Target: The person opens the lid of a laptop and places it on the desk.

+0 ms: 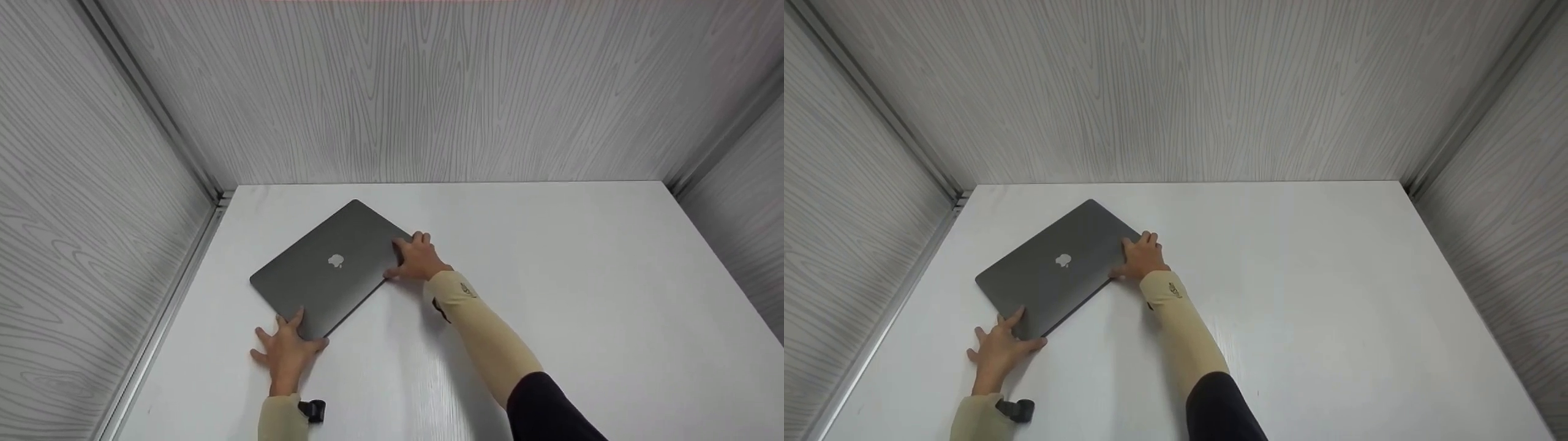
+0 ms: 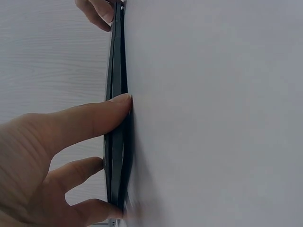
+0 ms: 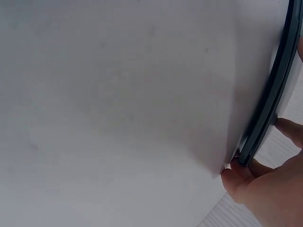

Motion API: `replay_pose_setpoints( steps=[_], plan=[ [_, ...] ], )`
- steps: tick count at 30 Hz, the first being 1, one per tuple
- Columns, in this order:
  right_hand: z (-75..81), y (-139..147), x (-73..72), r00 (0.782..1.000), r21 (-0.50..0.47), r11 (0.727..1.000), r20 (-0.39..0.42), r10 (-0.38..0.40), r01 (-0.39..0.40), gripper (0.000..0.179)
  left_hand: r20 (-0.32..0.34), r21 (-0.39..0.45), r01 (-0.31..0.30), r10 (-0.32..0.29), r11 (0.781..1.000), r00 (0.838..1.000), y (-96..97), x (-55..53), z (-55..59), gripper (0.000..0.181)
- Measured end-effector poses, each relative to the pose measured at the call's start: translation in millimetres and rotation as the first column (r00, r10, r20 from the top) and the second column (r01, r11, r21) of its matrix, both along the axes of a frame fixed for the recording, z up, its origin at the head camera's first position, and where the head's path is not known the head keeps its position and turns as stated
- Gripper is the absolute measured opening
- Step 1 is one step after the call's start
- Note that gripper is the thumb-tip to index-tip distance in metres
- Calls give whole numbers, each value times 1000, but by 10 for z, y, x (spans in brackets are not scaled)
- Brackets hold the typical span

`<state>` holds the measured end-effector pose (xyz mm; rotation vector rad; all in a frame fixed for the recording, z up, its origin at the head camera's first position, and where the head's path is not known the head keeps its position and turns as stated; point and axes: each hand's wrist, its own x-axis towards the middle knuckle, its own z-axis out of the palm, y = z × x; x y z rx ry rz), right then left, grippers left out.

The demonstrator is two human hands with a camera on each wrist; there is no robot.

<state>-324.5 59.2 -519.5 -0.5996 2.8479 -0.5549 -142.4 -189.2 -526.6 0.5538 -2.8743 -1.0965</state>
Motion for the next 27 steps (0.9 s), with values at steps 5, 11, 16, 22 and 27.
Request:
replay_pose_setpoints(
  steps=[5,11,16,22,27],
  plan=[
    [11,13,19,1000,9,1000,-1,9,-9,89,-25,3,14,-14,1000,1000,-20,-2,7,85],
    [-9,27,79,999,-43,999,-32,11,-12,85,-28,-19,18,-18,1000,999,-49,-3,19,85],
    [-59,47,111,997,-63,998,-80,17,-22,83,-15,-28,12,-12,1000,1000,-45,-2,12,84],
    [-52,167,122,991,-58,998,-135,-3,-5,82,-22,-12,26,-26,1000,999,41,-62,-8,83],
    [-51,239,137,991,-55,999,-135,-7,0,81,-29,2,35,-35,999,999,67,-108,-22,82]
  ],
)
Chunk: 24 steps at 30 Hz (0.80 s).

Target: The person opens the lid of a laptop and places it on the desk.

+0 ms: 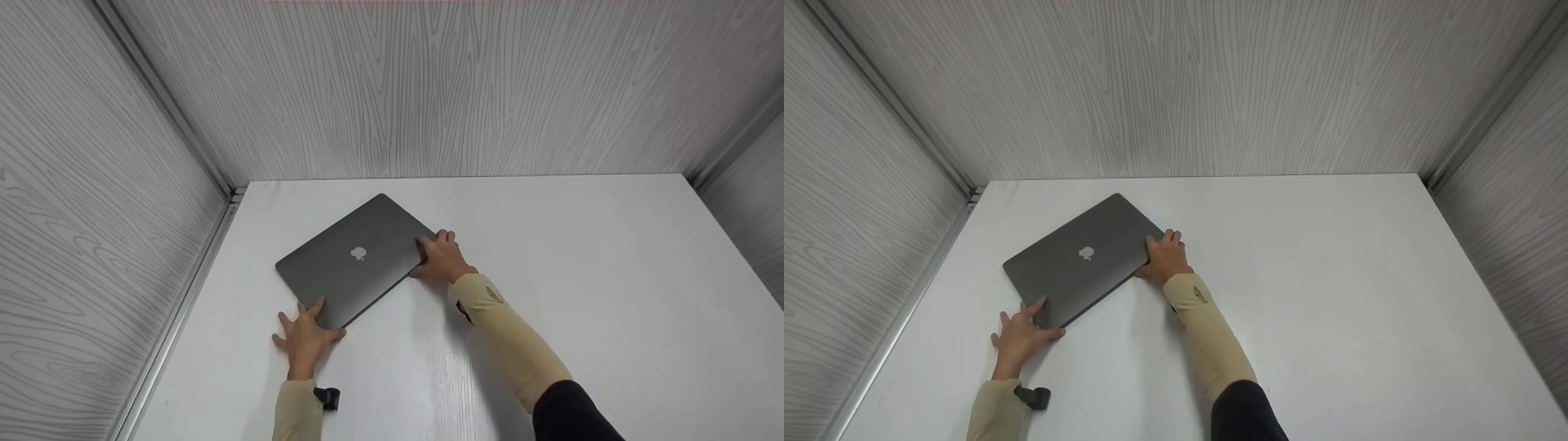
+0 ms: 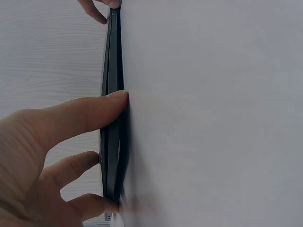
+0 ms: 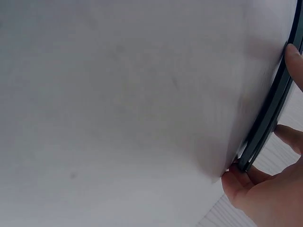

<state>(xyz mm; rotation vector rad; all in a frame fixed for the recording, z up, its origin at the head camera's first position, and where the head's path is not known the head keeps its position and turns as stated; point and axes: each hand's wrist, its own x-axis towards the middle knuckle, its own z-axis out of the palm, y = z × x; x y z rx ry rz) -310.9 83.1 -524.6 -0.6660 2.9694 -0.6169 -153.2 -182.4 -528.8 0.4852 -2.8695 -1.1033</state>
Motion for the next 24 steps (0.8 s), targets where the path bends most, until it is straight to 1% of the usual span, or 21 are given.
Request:
replay_pose_setpoints(
  steps=[2,6,10,15,20,24],
  plan=[
    [0,9,12,1000,7,1000,6,-14,14,81,-8,10,6,-6,1000,1000,4,-7,-4,82],
    [3,21,27,999,7,999,27,-32,31,81,-3,22,15,-15,1000,1000,7,-28,-7,81],
    [12,48,43,999,4,999,38,-38,38,81,1,16,22,-22,1000,1000,14,-52,-15,80],
    [25,109,47,996,11,997,50,-71,71,81,1,13,39,-39,999,999,48,-102,-7,80],
    [17,167,70,995,11,996,41,-92,92,80,8,5,40,-40,999,999,88,-131,-10,80],
    [11,220,95,994,2,994,29,-105,105,80,-2,5,43,-43,999,999,128,-148,-20,79]
  ],
)
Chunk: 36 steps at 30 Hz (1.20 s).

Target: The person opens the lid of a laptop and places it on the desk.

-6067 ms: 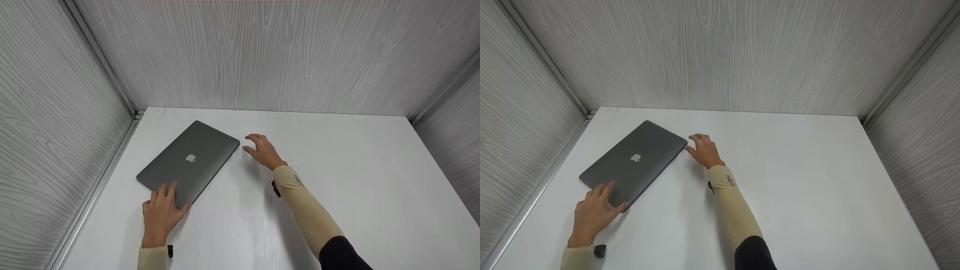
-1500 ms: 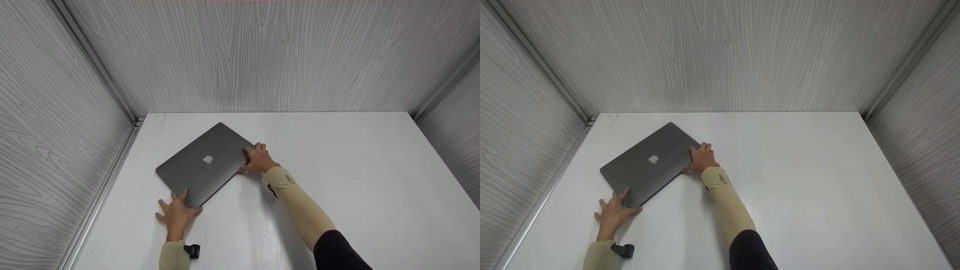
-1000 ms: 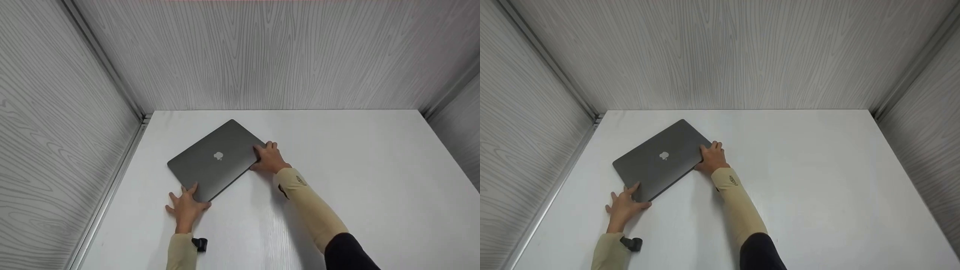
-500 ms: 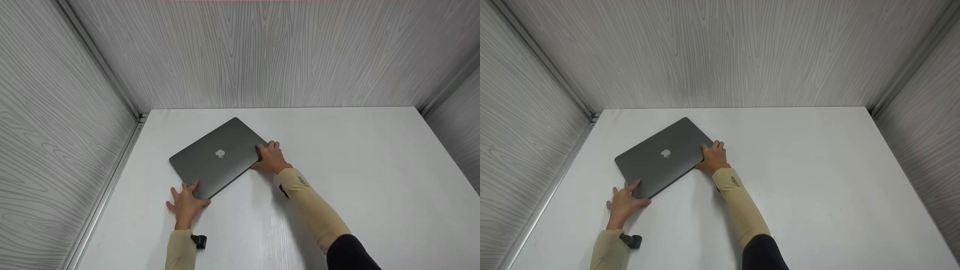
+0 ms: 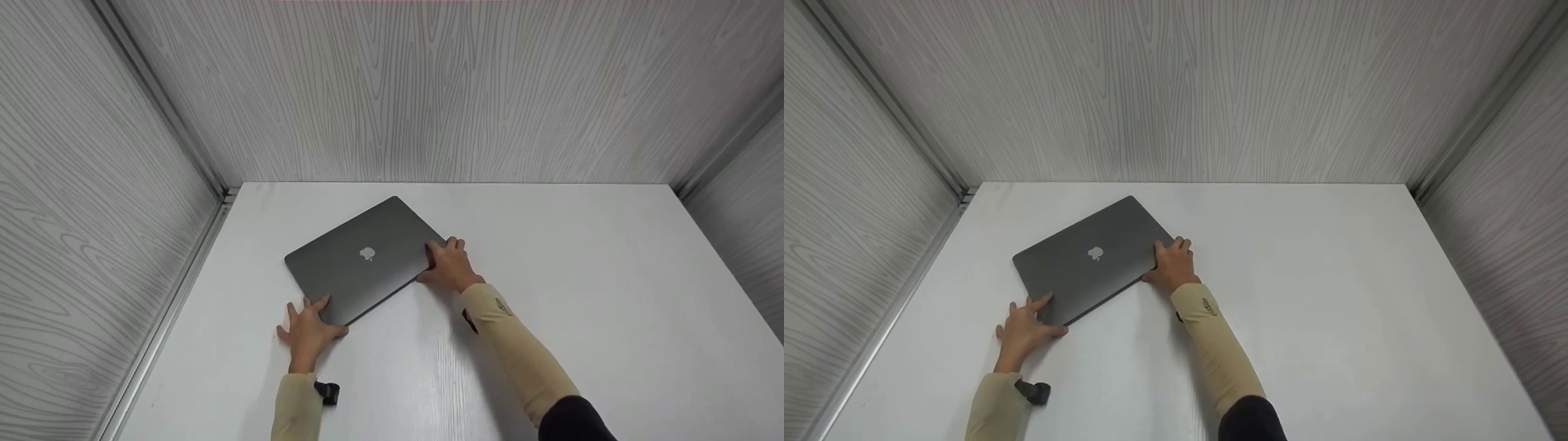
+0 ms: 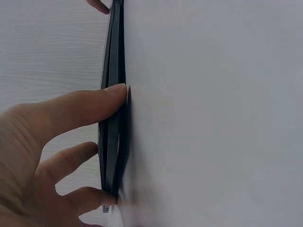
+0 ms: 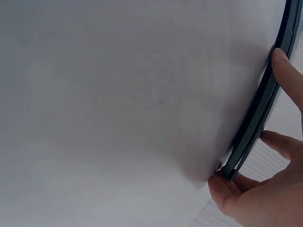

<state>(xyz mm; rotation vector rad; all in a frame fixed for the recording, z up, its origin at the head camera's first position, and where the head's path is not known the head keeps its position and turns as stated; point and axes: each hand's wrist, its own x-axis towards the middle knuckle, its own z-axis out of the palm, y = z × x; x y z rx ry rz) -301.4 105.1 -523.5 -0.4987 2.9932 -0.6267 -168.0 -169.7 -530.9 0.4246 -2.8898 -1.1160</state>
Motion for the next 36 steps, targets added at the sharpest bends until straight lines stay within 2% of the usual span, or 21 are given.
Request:
replay_pose_setpoints(
  steps=[10,17,21,29,36],
  plan=[
    [-5,197,71,999,15,999,-27,-40,41,78,-34,34,44,-43,998,999,132,-66,-34,76],
    [-14,242,81,999,18,999,-29,-42,43,80,-62,35,47,-44,998,997,152,-82,-42,76],
    [-13,239,113,998,0,998,-26,-57,57,79,-50,18,53,-52,998,997,145,-92,-36,76],
    [-8,297,155,993,-32,995,-69,-94,92,79,-30,16,72,-72,997,997,178,-159,-3,76],
    [-24,374,199,990,-52,993,-83,-111,107,79,-29,19,85,-85,996,996,228,-182,-27,77]
  ],
)
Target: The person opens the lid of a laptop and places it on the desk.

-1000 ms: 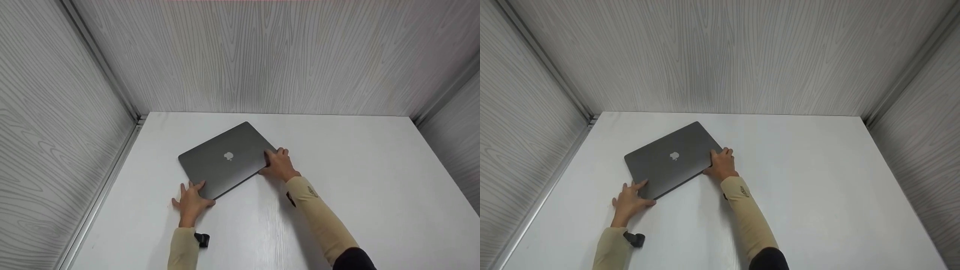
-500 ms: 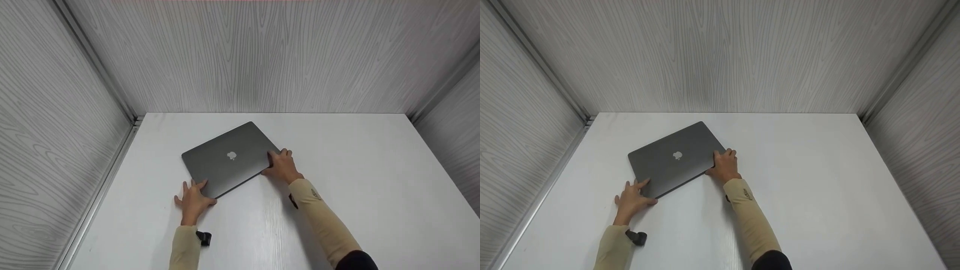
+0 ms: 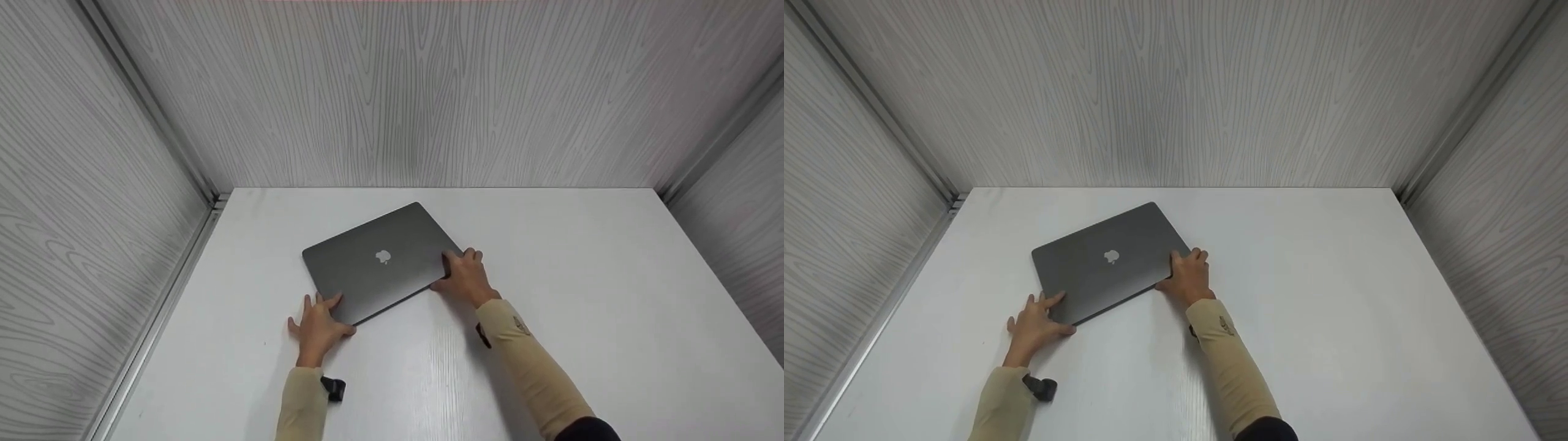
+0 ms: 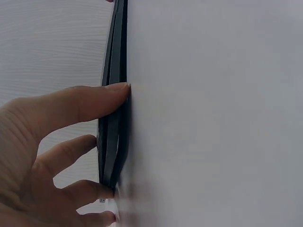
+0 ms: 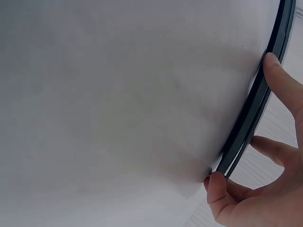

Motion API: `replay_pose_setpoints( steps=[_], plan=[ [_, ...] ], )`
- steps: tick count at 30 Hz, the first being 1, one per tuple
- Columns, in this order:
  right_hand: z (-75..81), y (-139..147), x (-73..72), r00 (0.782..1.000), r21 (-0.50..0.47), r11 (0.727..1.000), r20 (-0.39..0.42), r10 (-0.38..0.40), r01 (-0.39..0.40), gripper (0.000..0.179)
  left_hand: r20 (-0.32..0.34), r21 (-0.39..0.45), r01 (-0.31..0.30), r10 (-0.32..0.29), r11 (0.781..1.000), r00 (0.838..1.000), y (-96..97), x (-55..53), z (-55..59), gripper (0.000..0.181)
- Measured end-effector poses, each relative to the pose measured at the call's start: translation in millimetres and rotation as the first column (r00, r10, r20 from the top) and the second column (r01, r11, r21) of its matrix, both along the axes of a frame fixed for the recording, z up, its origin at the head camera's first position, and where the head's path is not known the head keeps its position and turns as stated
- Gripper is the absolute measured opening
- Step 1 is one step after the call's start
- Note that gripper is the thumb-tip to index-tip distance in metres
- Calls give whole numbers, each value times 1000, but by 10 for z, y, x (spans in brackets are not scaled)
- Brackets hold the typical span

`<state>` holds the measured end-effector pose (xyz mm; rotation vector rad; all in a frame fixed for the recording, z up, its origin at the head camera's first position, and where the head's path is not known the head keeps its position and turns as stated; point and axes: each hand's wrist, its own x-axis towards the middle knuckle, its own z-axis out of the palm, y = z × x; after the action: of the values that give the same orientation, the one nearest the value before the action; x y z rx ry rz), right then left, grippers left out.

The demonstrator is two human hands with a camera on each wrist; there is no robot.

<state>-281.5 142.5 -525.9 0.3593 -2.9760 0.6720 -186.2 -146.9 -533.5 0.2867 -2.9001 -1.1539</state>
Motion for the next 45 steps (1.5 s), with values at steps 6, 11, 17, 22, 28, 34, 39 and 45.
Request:
replay_pose_setpoints(
  steps=[6,11,17,22,28,34,39,45],
  plan=[
    [8,70,39,1000,-21,1000,10,-15,15,78,-10,-6,24,-24,1000,1000,39,-42,4,76],
    [14,135,73,1000,-15,999,5,-28,28,77,-14,-2,42,-42,999,999,89,-73,11,76],
    [7,201,107,998,-3,999,35,-46,46,78,-1,7,49,-49,999,999,137,-94,1,76],
    [25,240,123,994,-10,997,81,-69,70,76,20,-9,74,-74,997,997,149,-115,13,76],
    [38,254,128,996,-25,999,78,-35,37,73,30,-16,76,-76,997,997,109,-132,34,77],
    [33,266,158,997,-32,998,71,-44,46,72,35,-10,100,-99,995,994,108,-136,21,78],
    [36,295,163,993,-28,997,102,-63,66,71,1,-13,106,-106,994,994,130,-160,15,75],
    [36,341,166,992,-26,996,99,-79,82,65,-2,-32,124,-124,992,992,158,-213,35,75]
  ],
)
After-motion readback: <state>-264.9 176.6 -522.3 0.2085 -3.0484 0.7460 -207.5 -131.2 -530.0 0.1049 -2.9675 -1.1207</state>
